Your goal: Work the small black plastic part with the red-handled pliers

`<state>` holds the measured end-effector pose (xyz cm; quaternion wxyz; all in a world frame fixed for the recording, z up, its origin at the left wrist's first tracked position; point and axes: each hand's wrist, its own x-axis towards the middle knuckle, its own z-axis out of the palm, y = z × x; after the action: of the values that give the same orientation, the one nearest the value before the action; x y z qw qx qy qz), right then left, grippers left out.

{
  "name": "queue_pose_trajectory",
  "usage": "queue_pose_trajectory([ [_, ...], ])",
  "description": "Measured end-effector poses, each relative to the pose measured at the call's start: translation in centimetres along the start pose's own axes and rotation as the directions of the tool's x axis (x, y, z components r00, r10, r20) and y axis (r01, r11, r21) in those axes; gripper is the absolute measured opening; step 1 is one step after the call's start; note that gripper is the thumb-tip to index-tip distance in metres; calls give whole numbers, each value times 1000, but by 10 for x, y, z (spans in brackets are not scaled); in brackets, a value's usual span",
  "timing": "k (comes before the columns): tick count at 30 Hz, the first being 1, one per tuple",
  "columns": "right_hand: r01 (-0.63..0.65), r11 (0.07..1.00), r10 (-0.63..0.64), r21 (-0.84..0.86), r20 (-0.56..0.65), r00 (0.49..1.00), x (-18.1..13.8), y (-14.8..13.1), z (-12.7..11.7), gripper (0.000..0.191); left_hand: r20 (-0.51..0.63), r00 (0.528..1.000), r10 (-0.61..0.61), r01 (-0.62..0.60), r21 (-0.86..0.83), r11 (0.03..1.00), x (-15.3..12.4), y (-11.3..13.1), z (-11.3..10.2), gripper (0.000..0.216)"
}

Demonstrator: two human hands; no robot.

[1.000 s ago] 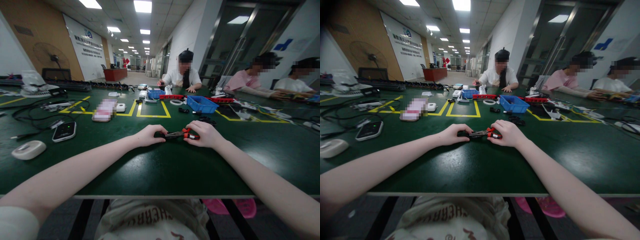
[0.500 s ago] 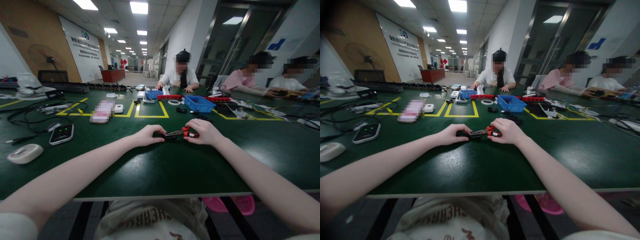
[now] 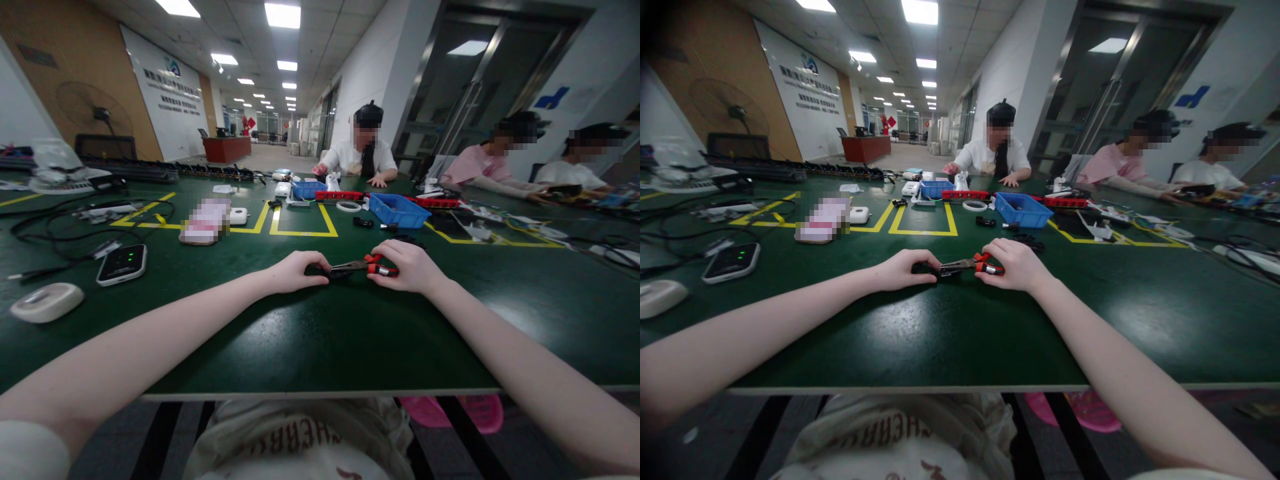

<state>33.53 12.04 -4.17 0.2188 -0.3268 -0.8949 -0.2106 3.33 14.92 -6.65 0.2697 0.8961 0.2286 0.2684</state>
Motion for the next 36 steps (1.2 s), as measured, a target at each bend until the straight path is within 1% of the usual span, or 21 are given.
queue_pose_trajectory([
  [3, -2, 1000, 2, 14, -6, 1000, 2, -3, -1, 35, 0, 1000, 6, -6, 15, 1000, 0, 0, 0, 21],
  [7, 8, 1000, -8, 8, -5, 1000, 5, -7, -2, 36, 2, 999, 51, -51, 23, 998, 1, -1, 0, 20],
  [14, -4, 1000, 4, -17, -14, 1000, 4, -4, -2, 37, -4, 996, 93, -93, 0, 996, 1, -3, 0, 22],
  [20, 27, 999, -27, -25, -4, 1000, 5, -7, -3, 38, 1, 997, 81, -81, -37, 996, 2, -5, 0, 23],
  [30, 42, 998, -43, -47, -1, 999, 5, -7, -2, 38, 2, 998, 64, -64, -72, 995, 2, -5, -1, 22],
  [36, 56, 997, -56, -52, -9, 998, 5, -8, -2, 38, -6, 996, 85, -85, -76, 993, 2, -6, 0, 21],
])
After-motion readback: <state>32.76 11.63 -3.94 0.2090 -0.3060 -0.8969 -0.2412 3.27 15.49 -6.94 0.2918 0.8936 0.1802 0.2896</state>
